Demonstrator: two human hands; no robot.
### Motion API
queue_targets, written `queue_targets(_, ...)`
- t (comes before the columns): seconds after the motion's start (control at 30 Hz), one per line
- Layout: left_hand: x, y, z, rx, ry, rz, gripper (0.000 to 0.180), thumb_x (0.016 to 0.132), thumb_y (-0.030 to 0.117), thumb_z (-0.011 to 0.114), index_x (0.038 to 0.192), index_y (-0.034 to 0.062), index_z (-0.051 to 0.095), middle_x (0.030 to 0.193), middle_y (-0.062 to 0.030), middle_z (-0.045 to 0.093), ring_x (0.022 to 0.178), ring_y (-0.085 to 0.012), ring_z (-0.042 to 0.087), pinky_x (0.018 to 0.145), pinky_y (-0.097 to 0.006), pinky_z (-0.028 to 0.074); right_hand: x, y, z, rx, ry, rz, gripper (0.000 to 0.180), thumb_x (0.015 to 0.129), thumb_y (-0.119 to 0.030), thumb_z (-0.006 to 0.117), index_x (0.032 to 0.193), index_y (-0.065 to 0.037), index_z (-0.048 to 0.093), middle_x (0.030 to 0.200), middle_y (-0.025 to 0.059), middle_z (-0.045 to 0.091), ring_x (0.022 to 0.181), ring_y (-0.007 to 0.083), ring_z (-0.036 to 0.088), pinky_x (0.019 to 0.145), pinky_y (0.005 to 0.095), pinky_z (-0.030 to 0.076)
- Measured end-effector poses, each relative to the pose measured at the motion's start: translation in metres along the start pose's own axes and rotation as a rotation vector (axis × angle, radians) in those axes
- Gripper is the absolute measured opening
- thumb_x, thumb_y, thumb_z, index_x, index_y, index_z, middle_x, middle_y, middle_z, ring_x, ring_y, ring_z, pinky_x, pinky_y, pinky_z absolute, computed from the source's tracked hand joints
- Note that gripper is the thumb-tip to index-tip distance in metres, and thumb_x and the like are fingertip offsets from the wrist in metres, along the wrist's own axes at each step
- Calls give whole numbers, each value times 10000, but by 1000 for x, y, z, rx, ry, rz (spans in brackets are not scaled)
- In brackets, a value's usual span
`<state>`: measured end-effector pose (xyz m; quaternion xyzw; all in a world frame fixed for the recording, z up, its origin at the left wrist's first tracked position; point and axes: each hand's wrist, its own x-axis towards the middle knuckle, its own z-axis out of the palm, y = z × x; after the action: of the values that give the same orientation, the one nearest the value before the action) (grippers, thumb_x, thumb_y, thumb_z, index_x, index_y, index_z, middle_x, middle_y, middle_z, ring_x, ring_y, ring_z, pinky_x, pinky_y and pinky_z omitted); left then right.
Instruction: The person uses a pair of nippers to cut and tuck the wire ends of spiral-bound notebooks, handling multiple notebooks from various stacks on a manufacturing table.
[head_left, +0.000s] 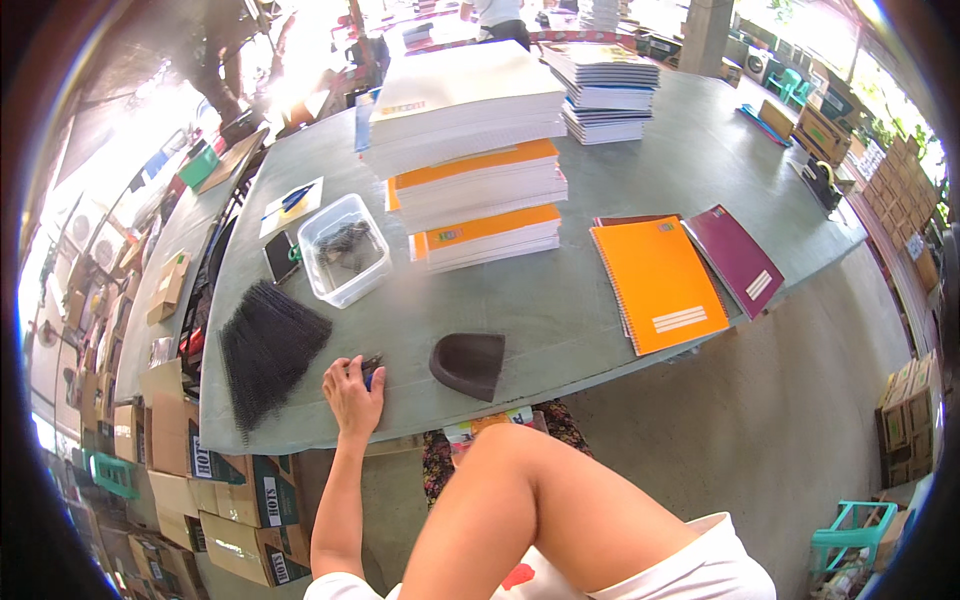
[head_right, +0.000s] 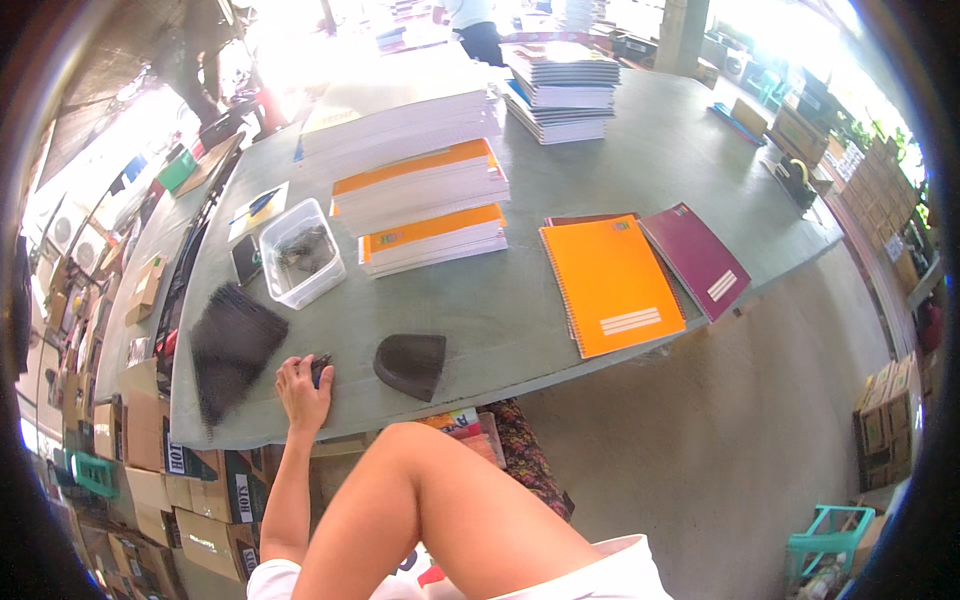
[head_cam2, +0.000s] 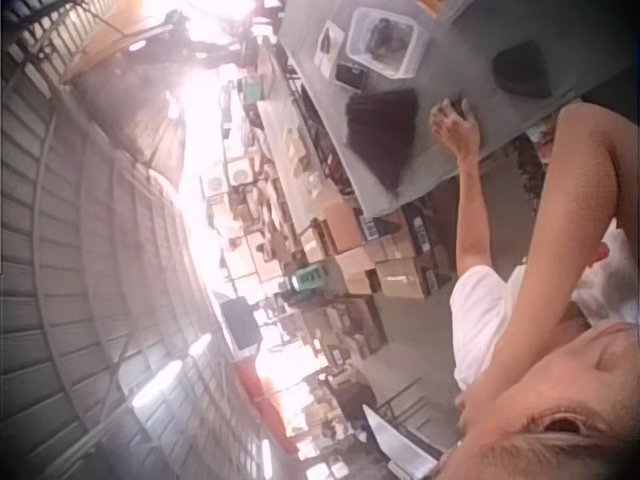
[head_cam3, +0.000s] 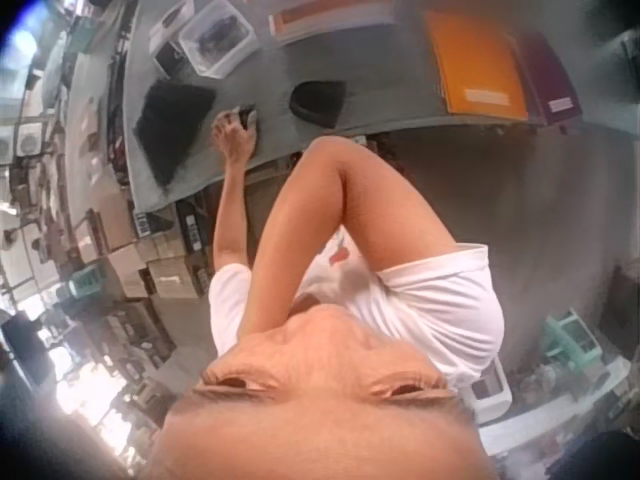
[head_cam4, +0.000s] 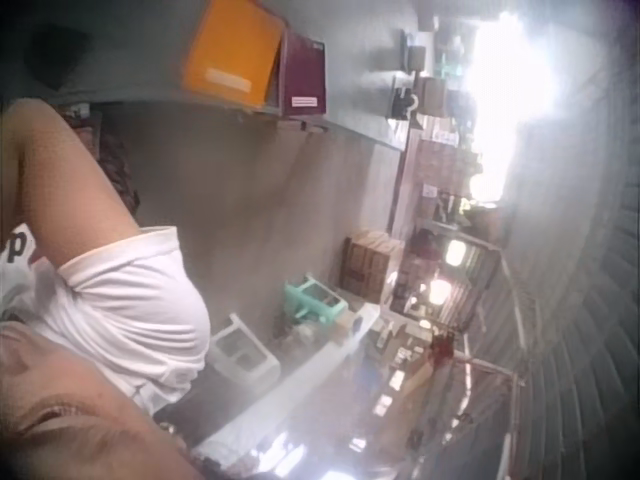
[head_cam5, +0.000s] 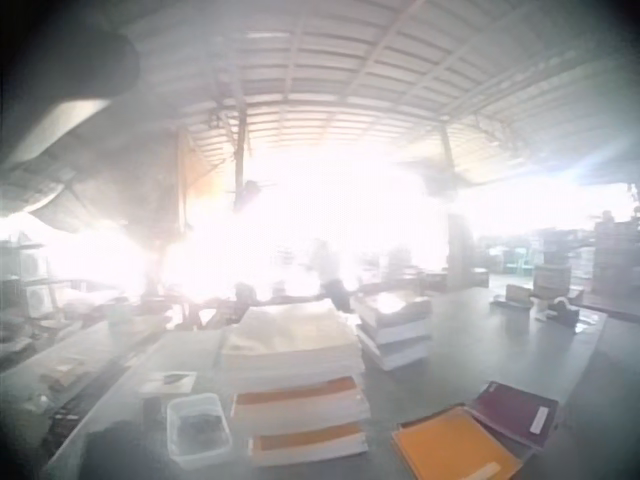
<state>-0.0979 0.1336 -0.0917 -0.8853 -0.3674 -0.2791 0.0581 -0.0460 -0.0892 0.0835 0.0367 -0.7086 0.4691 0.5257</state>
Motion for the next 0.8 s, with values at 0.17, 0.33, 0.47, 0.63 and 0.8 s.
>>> queue_targets(0.17,2,-4,2,-69,-98,16,400,825,339,604,1078,31,566,999,-124,515,1004,-305,456,877,-421,341,-3,0,-8,-73,79,30,271,876,-178,530,974,65,599,997,209,583,975,325,549,861,392,435)
queue_targets(0.33,17,-9,9,-43,-65,43,376,826,331,602,1054,34,579,988,-119,519,1002,-300,456,881,-420,335,-6,-1,-12,-138,137,59,261,870,-174,534,973,57,600,997,201,583,971,317,551,855,386,438)
queue_targets(0.47,27,-6,11,-13,45,132,345,812,301,619,1036,39,588,999,-120,510,1001,-300,452,883,-430,330,-9,-3,-17,-188,183,76,254,866,-171,537,972,51,600,997,194,583,967,310,552,850,382,441)
queue_targets(0.63,78,16,-21,-56,139,215,317,789,246,635,1037,55,588,1048,-125,491,1023,-312,441,884,-448,335,-11,-5,-21,-229,225,82,245,860,-167,541,971,43,600,998,186,583,963,301,553,843,377,444)
queue_targets(0.8,185,105,-91,-208,419,573,340,732,118,635,1063,74,570,1041,-107,517,1019,-327,471,901,-435,367,-16,-12,-23,-264,240,51,236,854,-163,545,970,35,601,998,178,583,959,292,555,837,372,447)
